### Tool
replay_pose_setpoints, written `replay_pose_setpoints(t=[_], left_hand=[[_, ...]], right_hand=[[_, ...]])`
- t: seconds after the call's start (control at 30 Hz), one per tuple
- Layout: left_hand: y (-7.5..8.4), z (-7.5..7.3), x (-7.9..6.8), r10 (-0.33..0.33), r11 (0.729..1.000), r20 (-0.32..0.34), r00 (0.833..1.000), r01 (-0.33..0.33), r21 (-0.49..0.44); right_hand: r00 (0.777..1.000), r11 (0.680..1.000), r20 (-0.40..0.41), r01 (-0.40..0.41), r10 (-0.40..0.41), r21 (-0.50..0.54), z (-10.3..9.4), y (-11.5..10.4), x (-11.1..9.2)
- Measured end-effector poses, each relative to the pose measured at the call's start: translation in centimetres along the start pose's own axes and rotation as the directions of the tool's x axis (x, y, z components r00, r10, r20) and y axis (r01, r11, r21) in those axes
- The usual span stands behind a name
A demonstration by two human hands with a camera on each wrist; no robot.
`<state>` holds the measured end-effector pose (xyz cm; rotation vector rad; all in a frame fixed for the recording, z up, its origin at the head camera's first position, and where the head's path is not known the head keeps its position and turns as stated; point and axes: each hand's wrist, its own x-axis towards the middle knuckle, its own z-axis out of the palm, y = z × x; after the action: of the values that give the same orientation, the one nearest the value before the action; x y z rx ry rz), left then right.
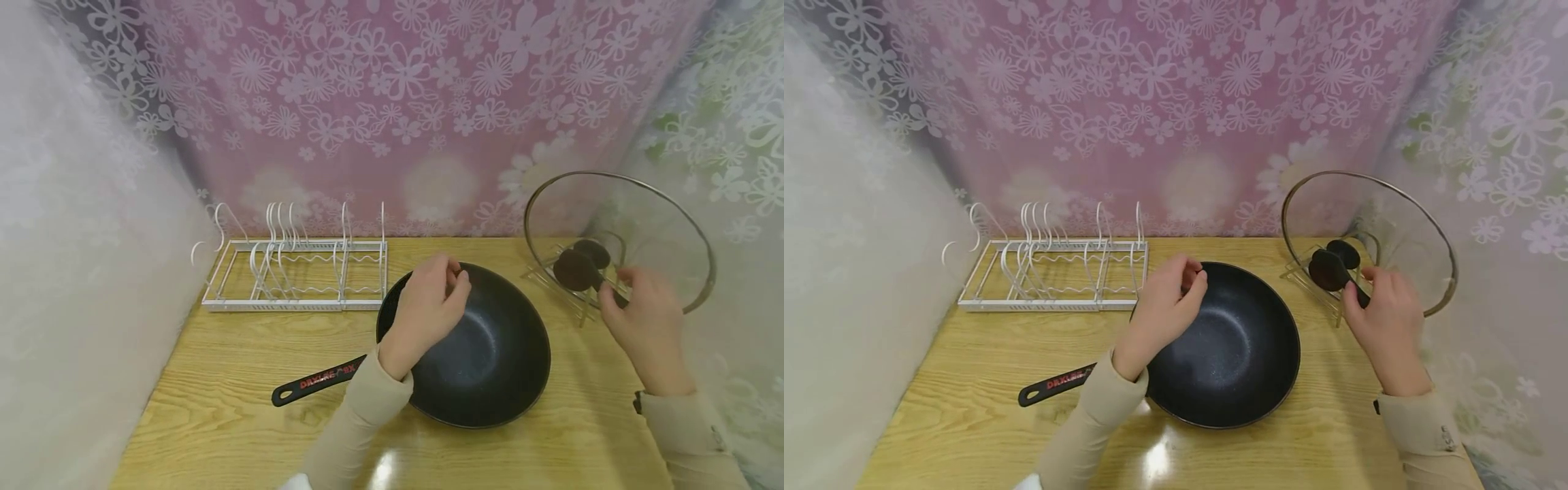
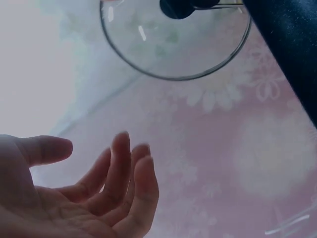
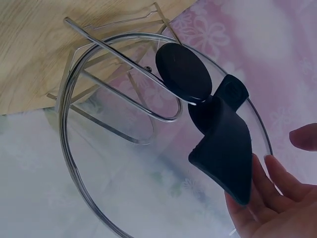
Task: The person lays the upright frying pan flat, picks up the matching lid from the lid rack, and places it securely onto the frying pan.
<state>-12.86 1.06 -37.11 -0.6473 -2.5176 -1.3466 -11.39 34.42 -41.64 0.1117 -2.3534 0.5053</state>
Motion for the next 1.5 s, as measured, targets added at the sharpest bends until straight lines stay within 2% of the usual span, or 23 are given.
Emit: replay_pose_setpoints(t=[0.07, 0.13, 0.27, 0.4, 0.53, 0.6, 0.73, 0.83, 0.9, 0.97, 1.03, 1.13, 1.2, 1.23, 1.27, 1.33, 1.4, 1.43, 1.47, 1.5], left_hand=[[0.2, 1.2, 0.5, 0.011, 1.0, -0.015, 1.0, -0.011, 0.028], [0.3, 2.5, 1.0, 0.009, 0.998, -0.001, 1.0, -0.009, 0.055], [0.6, 5.0, 2.0, -0.014, 0.996, 0.07, 0.997, 0.009, 0.083], [0.7, 7.3, 2.9, -0.037, 0.995, 0.142, 0.989, 0.023, 0.097], [0.7, 9.6, 3.8, -0.059, 0.996, 0.201, 0.978, 0.043, 0.084], [0.6, 10.6, 4.4, -0.064, 0.996, 0.209, 0.976, 0.05, 0.072], [0.1, 12.7, 5.3, -0.065, 0.997, 0.204, 0.977, 0.055, 0.056], [-0.4, 14.2, 5.7, -0.062, 0.998, 0.23, 0.971, 0.058, 0.023], [-0.6, 15.0, 5.9, -0.067, 0.997, 0.264, 0.962, 0.075, -0.018], [-0.8, 15.8, 5.9, -0.078, 0.989, 0.31, 0.947, 0.113, -0.097], [-0.9, 16.5, 6.0, -0.11, 0.963, 0.352, 0.929, 0.188, -0.194], [-0.9, 17.7, 6.2, -0.15, 0.883, 0.402, 0.903, 0.305, -0.357], [-1.0, 18.7, 6.4, -0.174, 0.824, 0.418, 0.892, 0.365, -0.434], [-1.0, 19.1, 6.4, -0.182, 0.798, 0.431, 0.884, 0.388, -0.461], [-1.0, 19.6, 6.5, -0.175, 0.784, 0.433, 0.884, 0.391, -0.482], [-0.9, 20.3, 6.7, -0.175, 0.773, 0.445, 0.878, 0.402, -0.49], [-0.9, 20.9, 6.9, -0.18, 0.774, 0.456, 0.872, 0.412, -0.482], [-0.8, 21.1, 7.0, -0.178, 0.779, 0.464, 0.868, 0.412, -0.473], [-0.8, 21.2, 7.1, -0.176, 0.785, 0.468, 0.866, 0.411, -0.464], [-0.7, 21.3, 7.3, -0.181, 0.795, 0.475, 0.861, 0.412, -0.445]], right_hand=[[1.0, 0.999, 0.004, 0.027, -0.027, -0.023, 0.2, 0.3, 0.2], [0.999, 0.998, 0.009, 0.051, -0.051, -0.049, 0.3, 0.7, 0.4], [0.997, 0.994, 0.048, 0.061, -0.057, -0.092, 0.5, 1.2, 0.8], [0.992, 0.994, 0.128, 0.021, -0.007, -0.109, 0.7, 1.5, 1.1], [0.984, 0.996, 0.174, -0.02, 0.036, -0.091, 0.9, 1.7, 1.1], [0.98, 0.995, 0.193, -0.039, 0.056, -0.09, 0.9, 1.8, 1.2], [0.973, 0.994, 0.228, -0.026, 0.049, -0.102, 0.9, 2.0, 1.4], [0.96, 0.992, 0.275, -0.021, 0.055, -0.126, 0.9, 2.2, 1.6], [0.943, 0.988, 0.322, -0.032, 0.079, -0.148, 0.8, 2.4, 1.8], [0.922, 0.984, 0.373, -0.044, 0.108, -0.175, 0.9, 2.4, 1.9], [0.898, 0.98, 0.418, -0.058, 0.135, -0.191, 1.0, 2.4, 2.2], [0.867, 0.978, 0.471, -0.075, 0.16, -0.194, 1.1, 2.2, 2.6], [0.833, 0.978, 0.523, -0.09, 0.178, -0.189, 1.2, 2.2, 3.1], [0.807, 0.977, 0.559, -0.104, 0.191, -0.184, 1.2, 2.3, 3.4], [0.775, 0.976, 0.597, -0.122, 0.208, -0.182, 1.1, 2.3, 3.6], [0.692, 0.971, 0.681, -0.163, 0.24, -0.176, 1.0, 2.6, 4.1], [0.608, 0.963, 0.749, -0.213, 0.264, -0.167, 0.9, 2.8, 4.5], [0.581, 0.96, 0.769, -0.232, 0.266, -0.157, 0.9, 2.9, 4.6], [0.565, 0.959, 0.781, -0.241, 0.264, -0.149, 0.9, 3.0, 4.7], [0.56, 0.959, 0.787, -0.247, 0.26, -0.141, 0.9, 3.1, 4.7]])
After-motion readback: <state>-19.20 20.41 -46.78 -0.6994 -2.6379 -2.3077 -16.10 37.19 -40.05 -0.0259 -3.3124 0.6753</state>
